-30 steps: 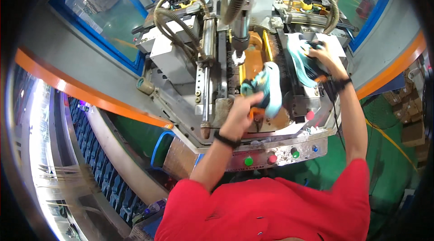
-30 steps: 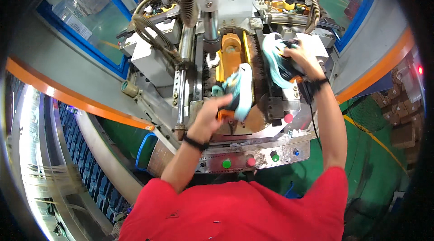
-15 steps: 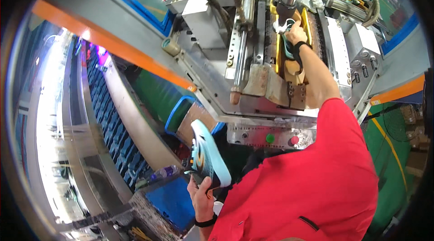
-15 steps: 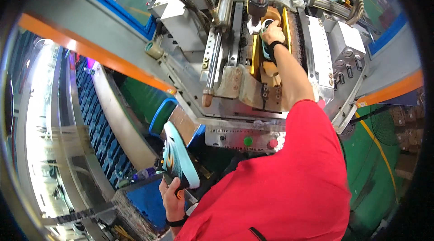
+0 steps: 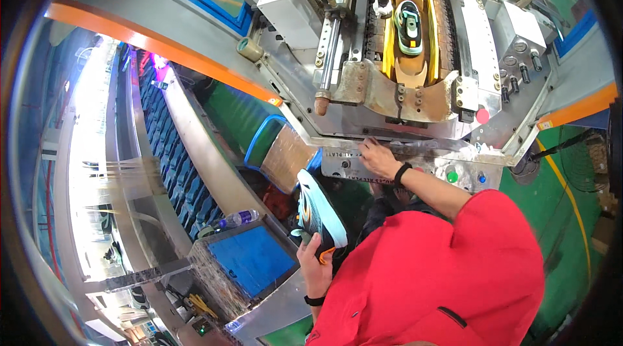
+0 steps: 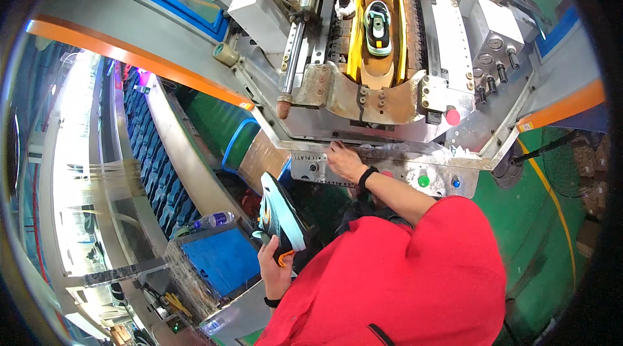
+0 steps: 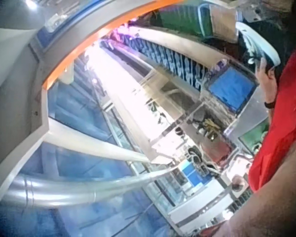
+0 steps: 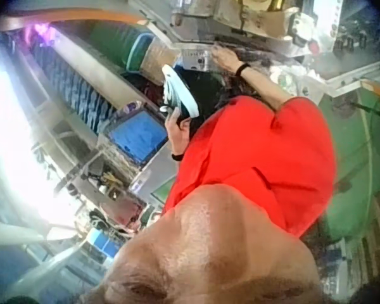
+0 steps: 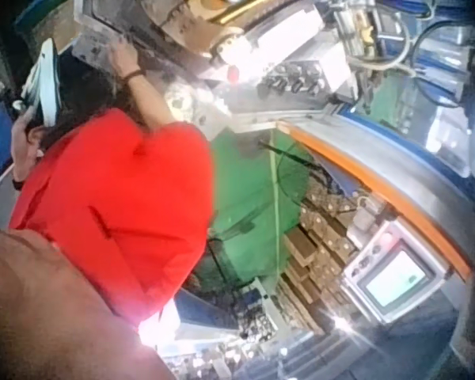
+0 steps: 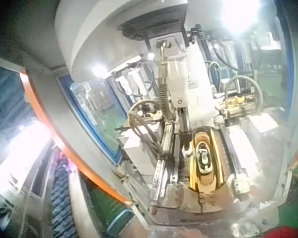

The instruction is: Operating a heat-pressing or lasting machine to attach and shape shoe components on a production line.

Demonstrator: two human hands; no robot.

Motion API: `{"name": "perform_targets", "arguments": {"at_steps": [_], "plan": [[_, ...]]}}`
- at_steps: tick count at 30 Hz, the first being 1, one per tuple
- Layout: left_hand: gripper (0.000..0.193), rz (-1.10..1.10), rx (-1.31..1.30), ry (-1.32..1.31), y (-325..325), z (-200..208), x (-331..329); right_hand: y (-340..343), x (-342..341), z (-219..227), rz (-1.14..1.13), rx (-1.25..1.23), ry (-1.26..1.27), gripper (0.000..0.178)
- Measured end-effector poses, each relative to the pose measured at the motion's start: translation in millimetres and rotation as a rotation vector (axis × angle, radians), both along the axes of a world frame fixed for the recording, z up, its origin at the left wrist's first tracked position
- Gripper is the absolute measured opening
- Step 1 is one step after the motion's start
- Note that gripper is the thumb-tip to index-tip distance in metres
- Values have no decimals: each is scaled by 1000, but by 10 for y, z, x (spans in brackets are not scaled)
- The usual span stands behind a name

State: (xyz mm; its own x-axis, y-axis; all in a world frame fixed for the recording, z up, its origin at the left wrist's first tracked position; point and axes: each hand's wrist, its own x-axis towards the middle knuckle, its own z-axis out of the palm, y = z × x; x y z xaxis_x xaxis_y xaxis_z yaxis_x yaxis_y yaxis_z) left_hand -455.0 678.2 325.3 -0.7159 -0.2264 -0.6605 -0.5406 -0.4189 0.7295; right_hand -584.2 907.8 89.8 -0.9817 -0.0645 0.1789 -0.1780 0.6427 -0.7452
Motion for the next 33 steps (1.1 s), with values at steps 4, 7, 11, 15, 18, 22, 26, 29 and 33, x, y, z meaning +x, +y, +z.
{"name": "perform_targets", "arguments": {"at_steps": [4, 7, 11, 15, 18, 22, 26, 29, 33], "plan": [[18, -38, -142, 62, -48, -99, 349, -5, 30, -281, 55, 114, -26, 27], [21, 51, 62, 36, -100, -120, 484, -29, 6, -390, 76, 102, -26, 26], [22, 26, -123, 73, -133, -265, 642, 104, -63, -600, 130, -89, -163, 35], [24, -74, -354, 114, -262, -280, 821, 99, -112, -342, 90, -68, -67, 23], [24, 412, 143, 53, -368, -347, 953, 113, -200, -444, 167, 15, -3, 26], [26, 606, 233, 91, -720, -655, 1456, 137, -354, -668, 235, 45, -120, 28], [18, 868, 209, -7, -1159, -1119, 2102, -452, -726, -149, 260, -105, -55, 28], [22, 1052, 215, -101, -1581, -1217, 2545, -1677, -745, 1436, 434, -76, 203, 22], [29, 1296, 178, -11, -2371, -1570, 3213, -3484, -306, 3213, 888, -144, 501, 28]]}}
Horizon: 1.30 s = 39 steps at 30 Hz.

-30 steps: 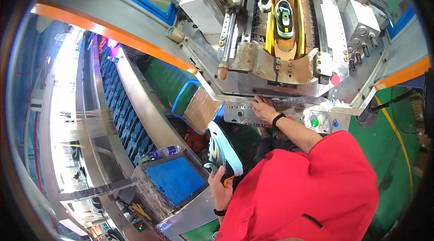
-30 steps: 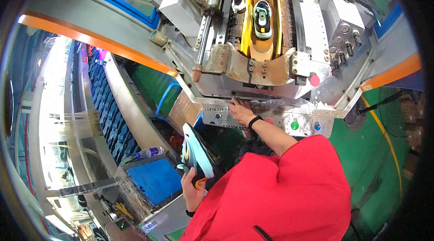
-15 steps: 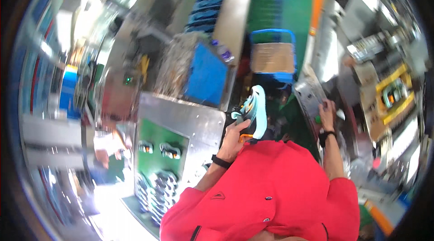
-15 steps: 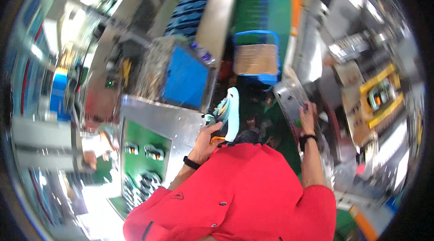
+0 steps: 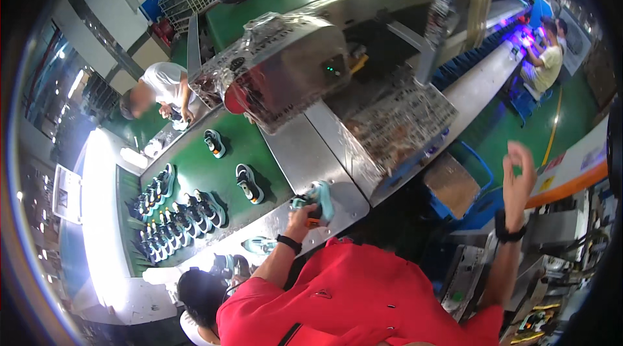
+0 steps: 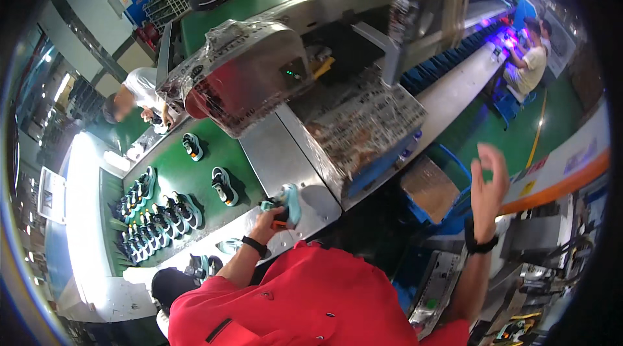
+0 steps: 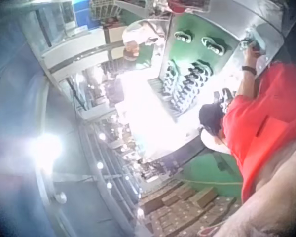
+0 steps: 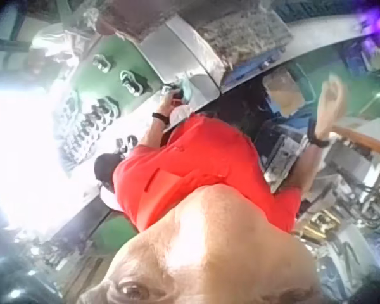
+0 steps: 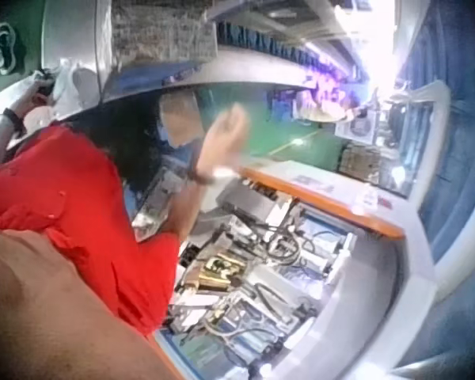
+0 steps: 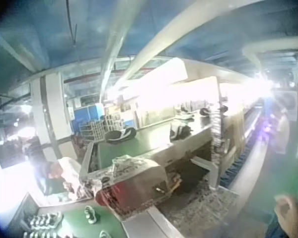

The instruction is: Operating a heat-pressing or lasting machine to attach and shape shoe components on a production line.

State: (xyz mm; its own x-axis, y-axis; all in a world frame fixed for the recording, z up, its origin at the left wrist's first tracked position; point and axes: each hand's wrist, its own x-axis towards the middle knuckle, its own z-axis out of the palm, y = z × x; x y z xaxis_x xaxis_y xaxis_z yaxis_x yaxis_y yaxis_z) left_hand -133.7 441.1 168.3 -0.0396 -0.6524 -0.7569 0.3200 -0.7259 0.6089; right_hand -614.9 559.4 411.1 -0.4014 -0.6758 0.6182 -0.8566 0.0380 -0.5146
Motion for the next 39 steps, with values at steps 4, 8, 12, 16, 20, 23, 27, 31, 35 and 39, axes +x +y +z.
{"name": "perform_targets", "arguments": {"at_steps": [4, 8, 12, 16, 20, 23, 27, 31, 35, 39], "plan": [[33, 224, -138, 1, -959, -562, 776, -1670, 611, 1107, 300, -97, 492, 32], [39, 266, -406, -226, -1983, -1106, 1662, -3168, 806, 1760, 380, -12, 805, 43], [46, 353, -159, -290, -3110, -622, 1994, -4172, 991, 1898, 362, 161, 1014, 62], [46, 388, -365, -711, -3844, -1293, 3012, -5144, 796, 1826, 387, 291, 1109, 72], [53, 217, -577, -890, -4190, -1394, 2723, -5492, 362, 1826, 416, 334, 1166, 74], [43, 419, -1024, -1311, -3487, -2017, 2736, -5808, 501, 1736, 469, 230, 1172, 67], [44, 285, -596, 249, -2218, -1284, 1196, -5379, 626, 1656, 429, 262, 1146, 63], [45, -338, -233, 549, -1398, -473, 285, -4970, 1109, 1947, 375, -9, 1126, 48], [52, -799, -363, 598, -1152, 784, -431, -4109, 1266, 2416, 160, -215, 562, 39], [72, -916, -487, 1063, -1197, 1468, -957, -2837, 1119, 2711, 279, -355, 319, 43]]}}
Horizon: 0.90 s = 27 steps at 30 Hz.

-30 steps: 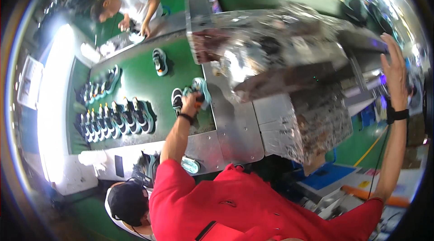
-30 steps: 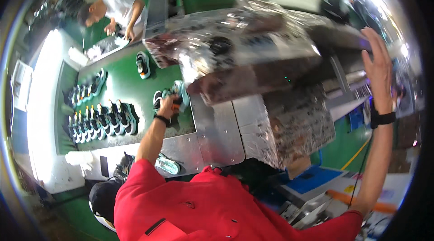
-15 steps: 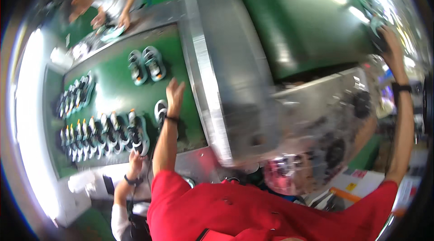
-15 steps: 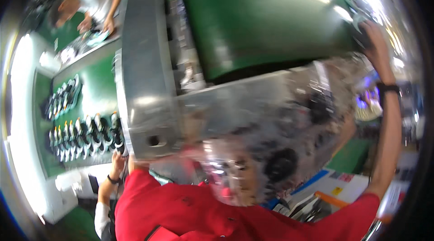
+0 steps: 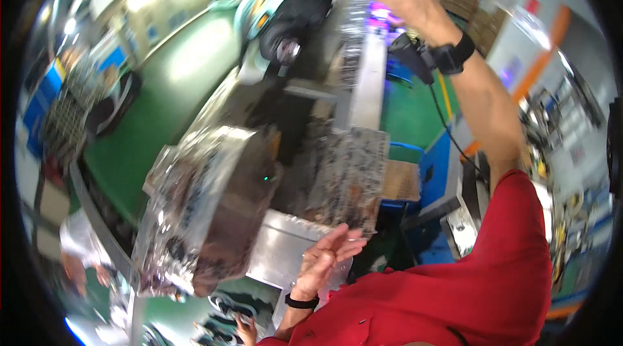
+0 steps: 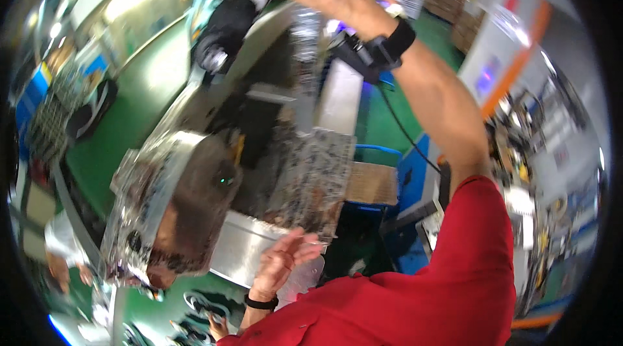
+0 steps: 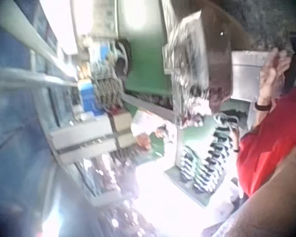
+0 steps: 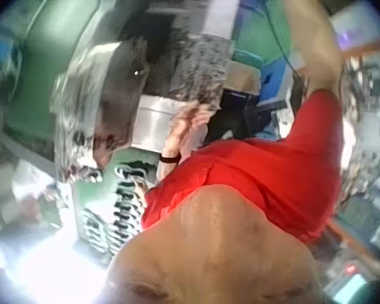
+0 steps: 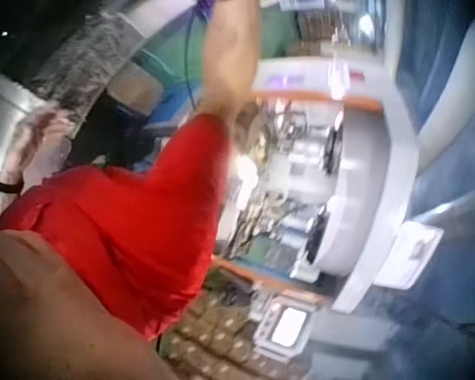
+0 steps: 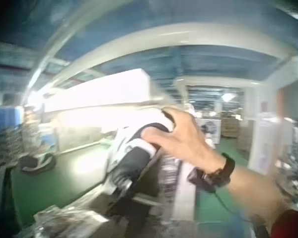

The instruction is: Operating a heat-pressing or lasting machine to attach and shape shoe components on a production line.

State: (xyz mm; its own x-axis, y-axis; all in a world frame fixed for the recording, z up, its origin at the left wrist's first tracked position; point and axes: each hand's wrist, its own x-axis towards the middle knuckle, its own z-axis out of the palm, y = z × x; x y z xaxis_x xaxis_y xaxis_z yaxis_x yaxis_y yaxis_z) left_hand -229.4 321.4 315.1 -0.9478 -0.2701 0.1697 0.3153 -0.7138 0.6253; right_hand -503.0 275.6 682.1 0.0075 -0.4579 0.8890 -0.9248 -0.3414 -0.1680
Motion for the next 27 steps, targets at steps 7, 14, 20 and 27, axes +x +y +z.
{"name": "perform_targets", "arguments": {"at_steps": [7, 14, 20, 27], "plan": [[114, -173, 143, 59, 648, 1099, -1314, 2224, -553, -763, -69, 321, -595, 34], [70, -453, -76, -121, 2340, 589, -2033, 4706, -585, -2363, -324, 123, -1210, 61], [54, -438, -450, -198, 3877, 363, -2636, 6215, 150, -3403, -314, -319, -1245, 77], [72, -836, -957, 104, 5560, -37, -3159, 7692, 444, -3988, -960, -811, -1327, 66]]}}
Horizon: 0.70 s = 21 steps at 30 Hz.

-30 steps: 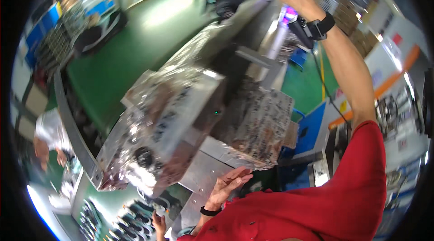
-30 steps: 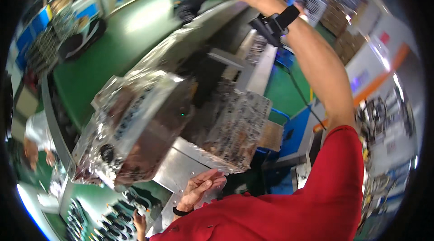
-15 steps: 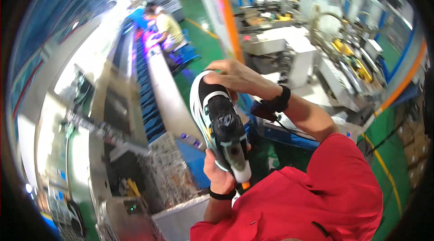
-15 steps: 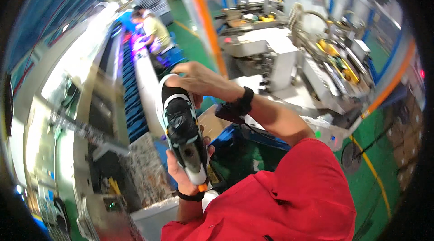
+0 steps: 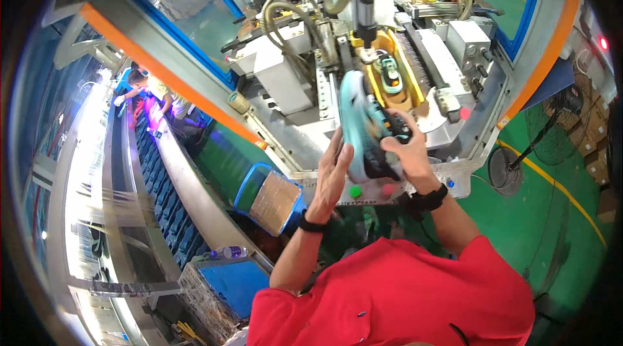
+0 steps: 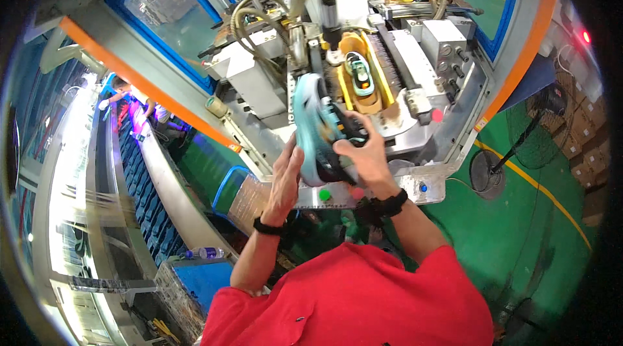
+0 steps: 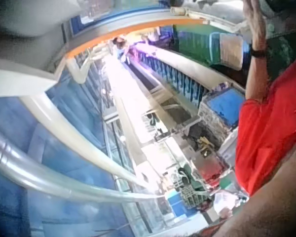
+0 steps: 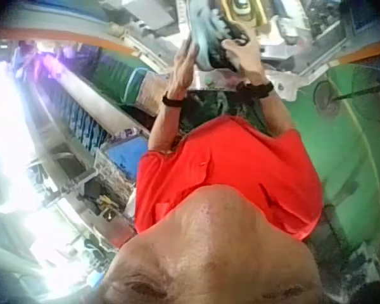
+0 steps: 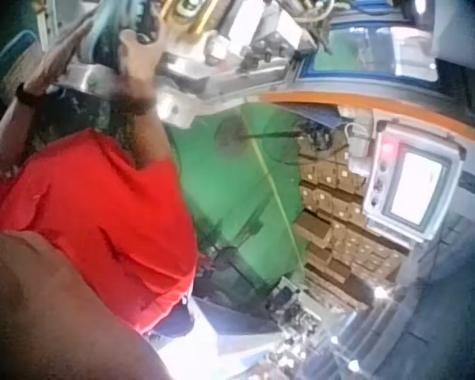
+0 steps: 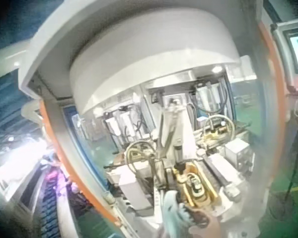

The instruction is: Operating a heat-pressing or lasting machine to attach and shape shoe components on a production line.

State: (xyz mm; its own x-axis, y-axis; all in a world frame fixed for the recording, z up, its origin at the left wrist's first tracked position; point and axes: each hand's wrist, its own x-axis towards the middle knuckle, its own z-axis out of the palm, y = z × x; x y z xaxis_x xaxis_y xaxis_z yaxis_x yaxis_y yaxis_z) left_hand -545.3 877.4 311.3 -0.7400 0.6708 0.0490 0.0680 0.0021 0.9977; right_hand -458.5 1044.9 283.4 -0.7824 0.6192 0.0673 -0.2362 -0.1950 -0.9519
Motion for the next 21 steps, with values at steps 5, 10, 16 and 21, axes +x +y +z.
{"name": "perform_targets", "arguments": {"at_steps": [5, 10, 16, 21], "plan": [[76, 66, -136, -230, 1127, -550, -961, 847, 327, 22, -308, 125, 2, 60], [90, 107, -454, 170, 2220, -927, -1731, 1250, 862, -15, -599, 135, -99, 60], [92, 171, -776, 258, 2878, -1697, -2263, 1347, 1030, 128, -814, 147, -210, 58], [40, 166, -414, -172, 2550, -1266, -2233, 1944, 538, 380, -691, 381, -402, 54]]}}
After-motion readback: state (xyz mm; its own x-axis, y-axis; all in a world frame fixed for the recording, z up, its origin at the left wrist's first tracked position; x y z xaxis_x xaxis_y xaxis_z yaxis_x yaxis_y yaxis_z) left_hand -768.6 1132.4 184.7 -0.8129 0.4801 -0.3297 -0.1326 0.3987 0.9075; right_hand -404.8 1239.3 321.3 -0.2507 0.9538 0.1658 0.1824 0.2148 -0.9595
